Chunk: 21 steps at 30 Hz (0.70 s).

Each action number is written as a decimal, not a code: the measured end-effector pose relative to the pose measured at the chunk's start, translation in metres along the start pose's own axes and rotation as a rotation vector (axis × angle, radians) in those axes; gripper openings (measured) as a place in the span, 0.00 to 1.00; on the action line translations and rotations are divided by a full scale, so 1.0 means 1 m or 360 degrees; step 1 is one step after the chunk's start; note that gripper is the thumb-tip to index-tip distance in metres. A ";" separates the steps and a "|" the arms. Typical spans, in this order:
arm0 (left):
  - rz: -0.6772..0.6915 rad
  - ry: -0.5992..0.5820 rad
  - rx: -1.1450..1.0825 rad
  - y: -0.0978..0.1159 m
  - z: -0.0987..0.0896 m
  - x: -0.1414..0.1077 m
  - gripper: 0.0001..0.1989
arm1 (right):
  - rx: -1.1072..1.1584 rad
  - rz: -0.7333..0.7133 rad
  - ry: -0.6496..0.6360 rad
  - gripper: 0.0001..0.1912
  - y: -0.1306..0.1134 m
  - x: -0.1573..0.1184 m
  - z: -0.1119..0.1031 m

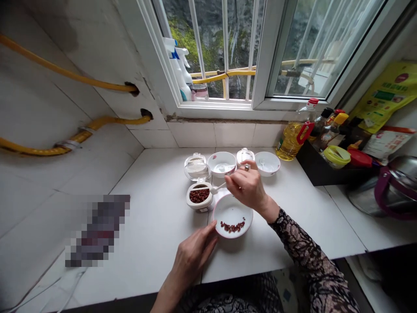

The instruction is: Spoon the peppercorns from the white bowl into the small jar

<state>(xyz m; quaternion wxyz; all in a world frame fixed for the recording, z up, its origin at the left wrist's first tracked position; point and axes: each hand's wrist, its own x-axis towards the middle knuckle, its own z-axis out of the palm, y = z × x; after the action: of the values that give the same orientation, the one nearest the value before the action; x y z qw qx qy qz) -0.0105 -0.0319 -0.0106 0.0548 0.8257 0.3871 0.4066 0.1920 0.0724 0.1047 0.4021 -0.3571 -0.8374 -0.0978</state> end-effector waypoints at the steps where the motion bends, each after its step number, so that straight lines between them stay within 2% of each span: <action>1: -0.0004 -0.0003 0.0007 0.000 0.000 0.000 0.23 | 0.0021 0.0027 -0.0023 0.21 0.003 -0.005 -0.005; 5: -0.0006 -0.0008 0.0029 0.000 0.000 0.000 0.23 | -0.0081 -0.0067 -0.0335 0.21 0.012 -0.033 -0.025; 7: -0.0004 -0.0005 0.0022 0.000 0.000 0.000 0.22 | -0.0171 -0.0098 -0.0423 0.21 0.012 -0.046 -0.030; 10: -0.0005 -0.0009 0.0005 0.000 0.000 0.000 0.21 | -0.0168 -0.0059 -0.0463 0.21 0.008 -0.059 -0.032; 14: -0.0012 -0.0012 0.0006 0.000 0.000 0.000 0.22 | 0.0041 0.0111 -0.0521 0.21 0.001 -0.069 -0.022; 21: -0.0010 0.0004 0.0000 0.000 0.000 0.000 0.23 | 0.0319 0.0396 -0.0500 0.23 -0.008 -0.072 -0.008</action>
<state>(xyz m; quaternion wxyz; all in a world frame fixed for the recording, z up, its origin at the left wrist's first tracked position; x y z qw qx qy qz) -0.0102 -0.0320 -0.0100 0.0556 0.8240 0.3899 0.4074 0.2217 0.0259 0.0574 0.3091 -0.4267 -0.8448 0.0932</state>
